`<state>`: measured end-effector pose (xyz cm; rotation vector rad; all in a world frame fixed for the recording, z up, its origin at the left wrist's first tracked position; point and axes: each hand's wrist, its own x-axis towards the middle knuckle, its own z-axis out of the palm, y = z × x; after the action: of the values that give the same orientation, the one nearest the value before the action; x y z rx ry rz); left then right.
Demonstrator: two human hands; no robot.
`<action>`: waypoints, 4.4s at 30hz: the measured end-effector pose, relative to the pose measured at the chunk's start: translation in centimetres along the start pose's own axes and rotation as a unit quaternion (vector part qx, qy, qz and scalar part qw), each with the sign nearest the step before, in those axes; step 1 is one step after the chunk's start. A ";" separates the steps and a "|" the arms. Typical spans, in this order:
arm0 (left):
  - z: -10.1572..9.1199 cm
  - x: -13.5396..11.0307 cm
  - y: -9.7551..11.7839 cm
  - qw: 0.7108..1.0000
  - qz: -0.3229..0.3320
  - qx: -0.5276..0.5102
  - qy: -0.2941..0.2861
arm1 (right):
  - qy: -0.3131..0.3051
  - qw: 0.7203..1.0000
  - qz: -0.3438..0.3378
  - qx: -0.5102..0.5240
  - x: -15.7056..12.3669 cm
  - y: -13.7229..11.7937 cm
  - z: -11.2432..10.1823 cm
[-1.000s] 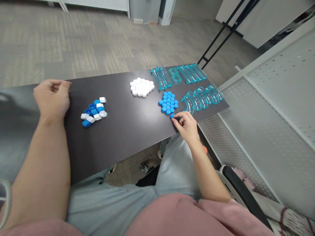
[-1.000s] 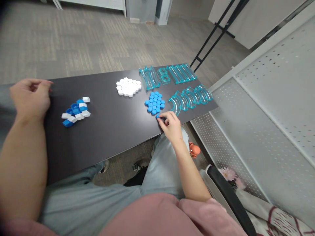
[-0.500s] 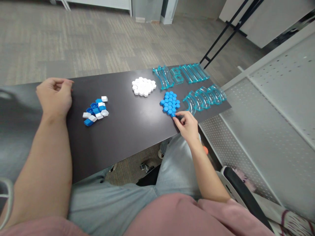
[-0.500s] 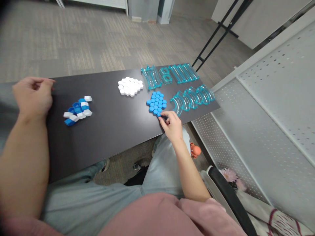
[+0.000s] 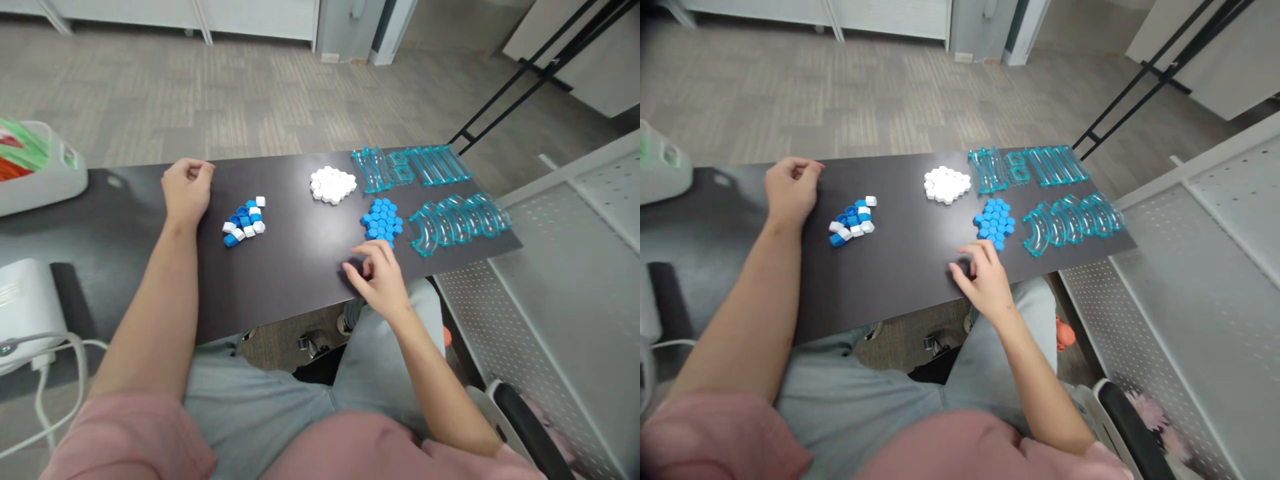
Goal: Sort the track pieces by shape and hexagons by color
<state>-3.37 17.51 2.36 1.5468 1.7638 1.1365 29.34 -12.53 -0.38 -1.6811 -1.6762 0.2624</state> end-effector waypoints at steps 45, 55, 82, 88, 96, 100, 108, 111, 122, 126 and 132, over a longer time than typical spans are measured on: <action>0.6 1.3 -2.8 0.999 0.037 -0.008 0.011 | -0.081 0.993 -0.075 0.033 15.1 1.3 4.8; 0.6 1.2 -3.0 0.998 0.052 -0.022 0.014 | -0.082 0.997 -0.005 0.014 15.0 1.4 3.9; 0.6 0.7 -1.2 0.999 0.012 -0.044 0.018 | -0.065 0.997 0.000 -0.030 15.6 2.9 4.4; 0.6 0.9 -1.8 0.999 0.023 -0.041 0.016 | -0.063 0.998 0.017 -0.026 15.8 3.1 4.7; 0.4 0.7 -1.7 0.999 0.022 -0.036 0.005 | -0.061 0.998 0.021 -0.016 16.0 3.0 4.7; 0.4 0.7 -1.7 0.999 0.023 -0.033 0.002 | -0.058 0.998 0.023 -0.015 15.9 2.9 4.6; 0.4 0.9 -2.0 0.999 0.026 -0.046 0.003 | -0.059 0.998 0.035 -0.017 15.7 2.5 4.5; 0.5 0.9 -2.0 0.999 0.025 -0.042 0.004 | -0.055 0.998 0.032 -0.014 15.7 2.5 4.6; 0.4 0.7 -1.9 0.999 0.029 -0.038 0.002 | -0.048 0.998 0.034 -0.013 15.8 2.7 4.7; 0.5 0.7 -1.9 0.999 0.027 -0.038 0.004 | -0.047 0.998 0.035 -0.017 15.8 2.7 4.7; 0.4 0.7 -1.8 0.999 0.031 -0.034 0.004 | -0.043 0.998 0.039 -0.019 15.9 2.4 4.8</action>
<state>-4.12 18.35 0.67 1.5676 1.6753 1.2202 30.25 4.22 0.27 -1.7874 -1.6902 0.3476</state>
